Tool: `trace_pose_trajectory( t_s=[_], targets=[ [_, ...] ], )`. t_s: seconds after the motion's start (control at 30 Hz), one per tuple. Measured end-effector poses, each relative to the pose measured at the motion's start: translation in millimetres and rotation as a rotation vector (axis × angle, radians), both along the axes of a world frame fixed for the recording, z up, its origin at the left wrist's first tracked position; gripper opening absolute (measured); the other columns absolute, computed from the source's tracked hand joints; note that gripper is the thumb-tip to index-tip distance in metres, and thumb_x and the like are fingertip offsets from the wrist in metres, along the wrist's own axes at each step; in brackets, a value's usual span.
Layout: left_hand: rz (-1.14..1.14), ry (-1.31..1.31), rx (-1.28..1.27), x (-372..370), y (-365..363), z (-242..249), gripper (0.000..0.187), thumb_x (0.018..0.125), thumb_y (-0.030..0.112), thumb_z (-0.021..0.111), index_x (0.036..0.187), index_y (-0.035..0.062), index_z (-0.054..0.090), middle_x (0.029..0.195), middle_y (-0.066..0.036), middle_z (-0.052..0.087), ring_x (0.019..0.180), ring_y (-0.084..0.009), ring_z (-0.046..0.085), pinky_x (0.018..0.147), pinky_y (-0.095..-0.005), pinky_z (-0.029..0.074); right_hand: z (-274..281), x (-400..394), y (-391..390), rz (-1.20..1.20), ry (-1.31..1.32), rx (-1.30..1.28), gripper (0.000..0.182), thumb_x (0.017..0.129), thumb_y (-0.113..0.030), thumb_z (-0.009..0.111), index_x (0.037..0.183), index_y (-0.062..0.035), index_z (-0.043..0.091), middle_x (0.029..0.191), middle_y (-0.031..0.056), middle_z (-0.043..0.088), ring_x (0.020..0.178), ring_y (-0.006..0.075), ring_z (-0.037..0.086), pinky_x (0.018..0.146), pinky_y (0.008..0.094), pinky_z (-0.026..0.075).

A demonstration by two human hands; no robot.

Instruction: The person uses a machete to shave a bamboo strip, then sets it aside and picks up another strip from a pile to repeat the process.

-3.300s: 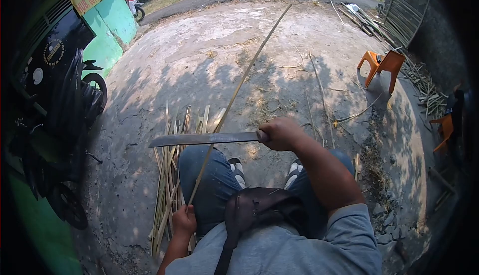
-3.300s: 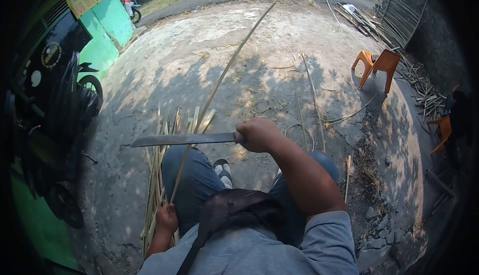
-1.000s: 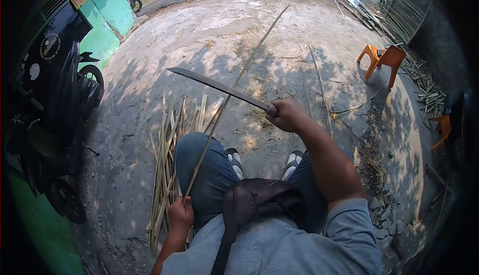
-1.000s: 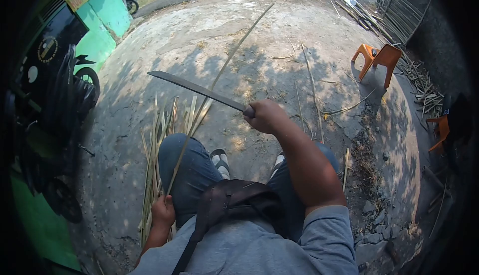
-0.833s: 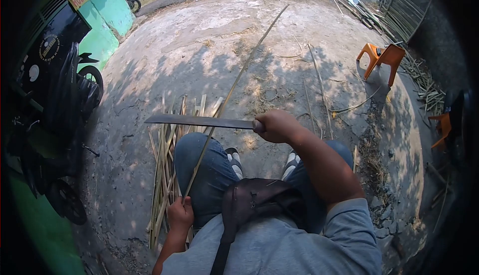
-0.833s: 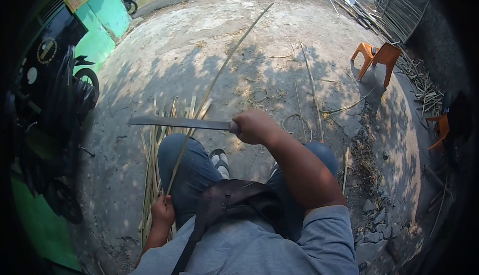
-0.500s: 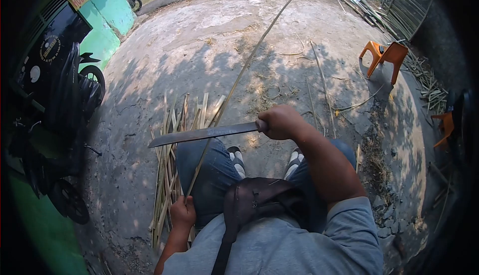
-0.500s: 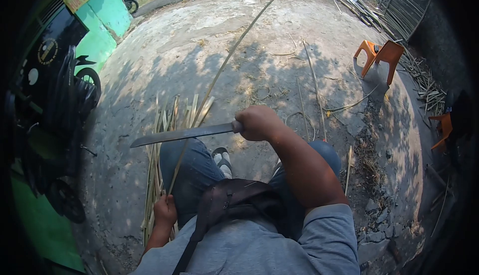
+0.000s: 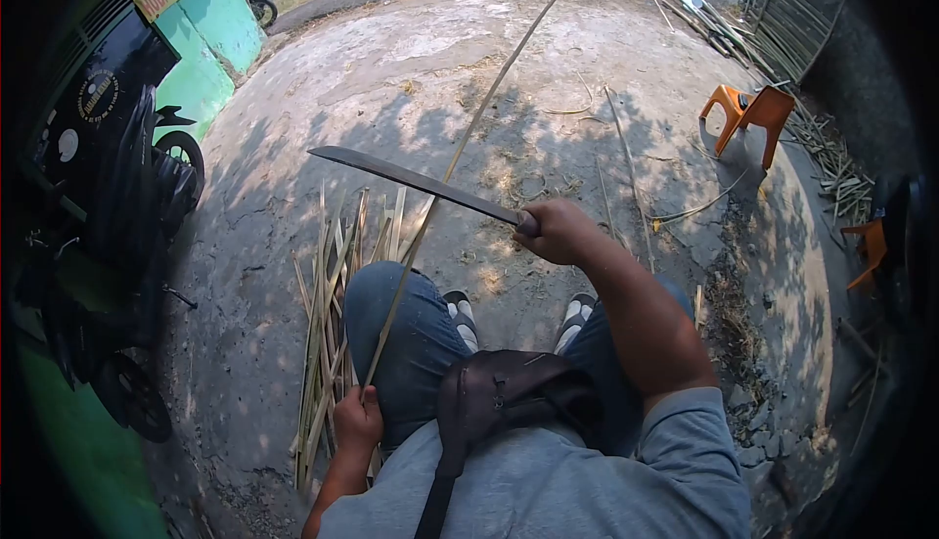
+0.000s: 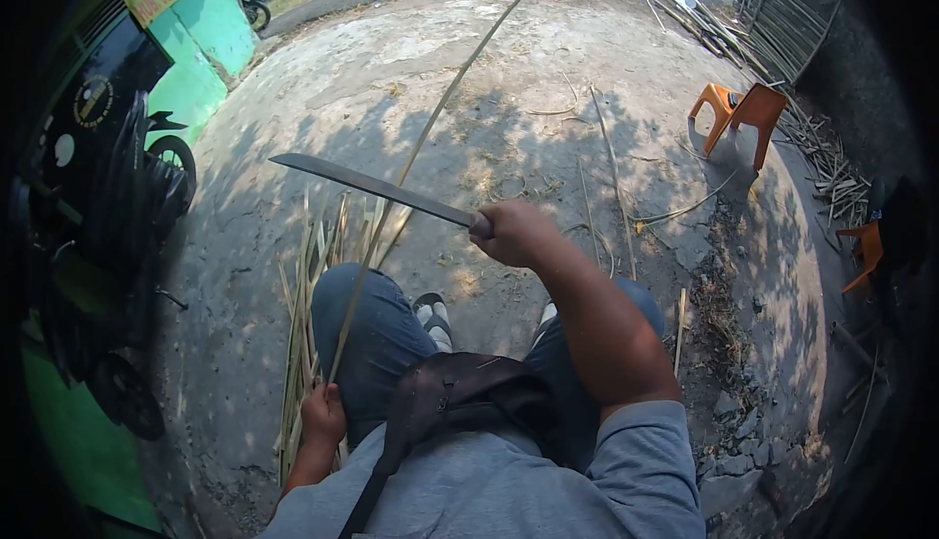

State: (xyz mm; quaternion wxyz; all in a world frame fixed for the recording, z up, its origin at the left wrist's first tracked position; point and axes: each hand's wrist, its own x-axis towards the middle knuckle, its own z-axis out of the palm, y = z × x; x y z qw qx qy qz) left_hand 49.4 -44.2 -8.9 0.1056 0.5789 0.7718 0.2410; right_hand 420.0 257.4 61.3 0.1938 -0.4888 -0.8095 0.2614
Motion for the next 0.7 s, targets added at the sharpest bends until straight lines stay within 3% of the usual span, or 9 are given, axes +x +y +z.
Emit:
trace_pose_trajectory(
  t_s=[0.13,0.27,0.4,0.53,0.7],
  targets=[
    [-0.007,-0.011,0.004,0,1,2,0.073,0.106,0.064,0.042,0.075,-0.0004,0.054,0.066,-0.030,0.055,0.071,-0.0560,0.060,0.059,-0.0579,0.043,8,-13,-12,0.086,-0.118,0.141,0.017,0.090,-0.027,0.071,0.089,-0.0094,0.074,0.081,0.0181,0.071,0.080,0.0417,0.069,0.074,0.0517,0.055],
    [-0.012,0.001,0.000,-1,2,3,0.072,0.106,0.064,0.042,0.075,-0.0004,0.054,0.066,-0.030,0.055,0.071,-0.0560,0.060,0.059,-0.0579,0.043,-2,-17,-15,0.186,-0.069,0.284,0.017,0.087,-0.026,0.067,0.084,-0.0090,0.070,0.076,0.0186,0.068,0.075,0.0428,0.067,0.070,0.0546,0.054],
    [-0.003,0.015,0.018,0,1,0,0.073,0.106,0.064,0.042,0.075,-0.0005,0.055,0.066,-0.029,0.056,0.071,-0.0559,0.060,0.059,-0.0580,0.043,9,-9,-5,0.096,-0.180,0.193,0.020,0.091,-0.030,0.067,0.088,-0.0122,0.075,0.081,0.0190,0.071,0.080,0.0421,0.070,0.074,0.0527,0.056],
    [-0.003,0.021,0.042,3,2,4,0.073,0.106,0.064,0.042,0.075,-0.0006,0.055,0.067,-0.030,0.056,0.071,-0.0559,0.060,0.059,-0.0580,0.043,3,3,7,-0.051,-0.081,0.024,0.025,0.093,-0.035,0.067,0.093,-0.0118,0.076,0.086,0.0217,0.072,0.082,0.0434,0.070,0.076,0.0512,0.056],
    [0.008,0.029,0.004,2,-1,5,0.073,0.106,0.064,0.042,0.074,-0.0005,0.055,0.067,-0.030,0.056,0.071,-0.0561,0.060,0.059,-0.0579,0.044,3,-1,-3,0.033,-0.074,-0.001,0.023,0.093,-0.034,0.068,0.098,-0.0128,0.076,0.089,0.0193,0.073,0.085,0.0421,0.070,0.078,0.0505,0.056]
  ],
)
